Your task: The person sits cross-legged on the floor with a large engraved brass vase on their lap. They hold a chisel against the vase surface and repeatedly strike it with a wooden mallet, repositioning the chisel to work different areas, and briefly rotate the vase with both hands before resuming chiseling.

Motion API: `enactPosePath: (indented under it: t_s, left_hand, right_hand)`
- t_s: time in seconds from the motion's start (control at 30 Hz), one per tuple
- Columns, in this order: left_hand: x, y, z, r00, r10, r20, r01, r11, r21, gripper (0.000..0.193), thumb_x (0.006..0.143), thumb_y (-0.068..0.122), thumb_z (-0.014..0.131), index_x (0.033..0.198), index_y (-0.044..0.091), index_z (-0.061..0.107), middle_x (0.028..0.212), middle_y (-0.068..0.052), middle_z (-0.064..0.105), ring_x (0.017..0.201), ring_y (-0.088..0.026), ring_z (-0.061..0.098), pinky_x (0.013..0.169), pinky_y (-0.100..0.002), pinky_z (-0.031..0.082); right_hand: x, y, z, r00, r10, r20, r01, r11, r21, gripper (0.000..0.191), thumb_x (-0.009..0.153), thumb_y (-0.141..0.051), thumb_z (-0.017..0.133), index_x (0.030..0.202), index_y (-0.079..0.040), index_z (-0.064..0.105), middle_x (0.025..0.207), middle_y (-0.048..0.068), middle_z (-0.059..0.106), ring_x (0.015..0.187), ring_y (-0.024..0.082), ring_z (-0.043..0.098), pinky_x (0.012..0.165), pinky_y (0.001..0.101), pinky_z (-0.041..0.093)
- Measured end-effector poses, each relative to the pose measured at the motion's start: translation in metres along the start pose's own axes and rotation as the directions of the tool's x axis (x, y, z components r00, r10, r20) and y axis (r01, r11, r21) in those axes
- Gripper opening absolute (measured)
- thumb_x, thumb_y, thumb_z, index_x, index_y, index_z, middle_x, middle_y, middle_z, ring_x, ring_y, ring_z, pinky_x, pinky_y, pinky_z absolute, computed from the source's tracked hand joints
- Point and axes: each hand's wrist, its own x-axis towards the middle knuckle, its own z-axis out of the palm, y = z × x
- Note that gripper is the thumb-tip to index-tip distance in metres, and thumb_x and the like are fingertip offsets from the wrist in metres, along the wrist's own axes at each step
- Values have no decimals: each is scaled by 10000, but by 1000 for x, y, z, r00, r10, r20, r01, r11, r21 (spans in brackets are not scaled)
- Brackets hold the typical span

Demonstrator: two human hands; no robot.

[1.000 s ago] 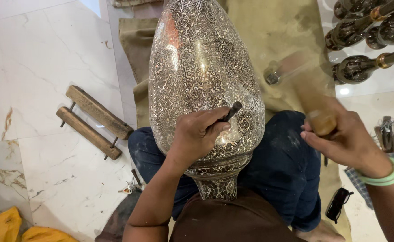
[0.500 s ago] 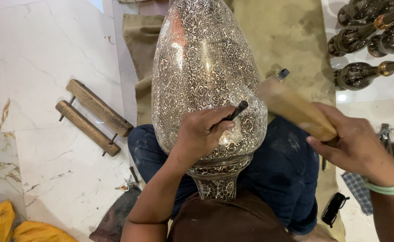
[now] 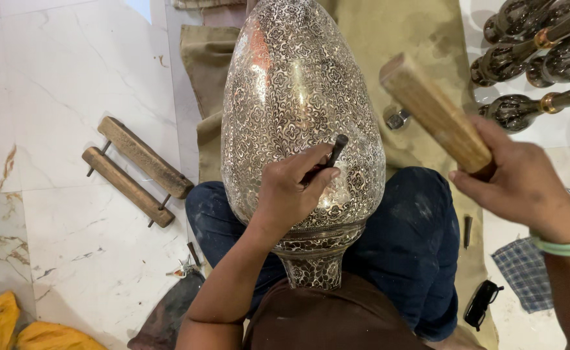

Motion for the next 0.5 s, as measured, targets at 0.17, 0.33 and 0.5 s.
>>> enactPosePath:
  t_s: [0.17,0.33,0.5]
  left_hand:
    - [2,-1,1,1000,-7,-12,7,1000,-2,320,890,131,818,1187,70,717,919,-98,784,720,-155,776,602,-283,583]
    - [4,-3,-1,999,-38,38,39,999,-18,346,877,131,824,1202,74,720,882,-100,779,686,-157,767,591,-290,574]
    - [12,-6,-1,995,-56,77,60,996,-58,371,868,155,820,1217,77,718,850,-101,775,678,-144,760,600,-279,575]
  right_hand:
    - [11,-3,-17,987,62,150,-12,950,-311,867,789,-197,848,1559,-239,453,806,104,787,742,250,789,701,374,610]
    - [5,-2,-8,994,-73,86,89,975,-202,791,736,-119,831,1469,-209,548,814,119,762,679,262,728,627,369,583]
    - [-3,19,7,1000,-6,-1,6,1000,-25,792,764,-170,826,1496,-210,525,764,143,727,668,259,704,642,354,573]
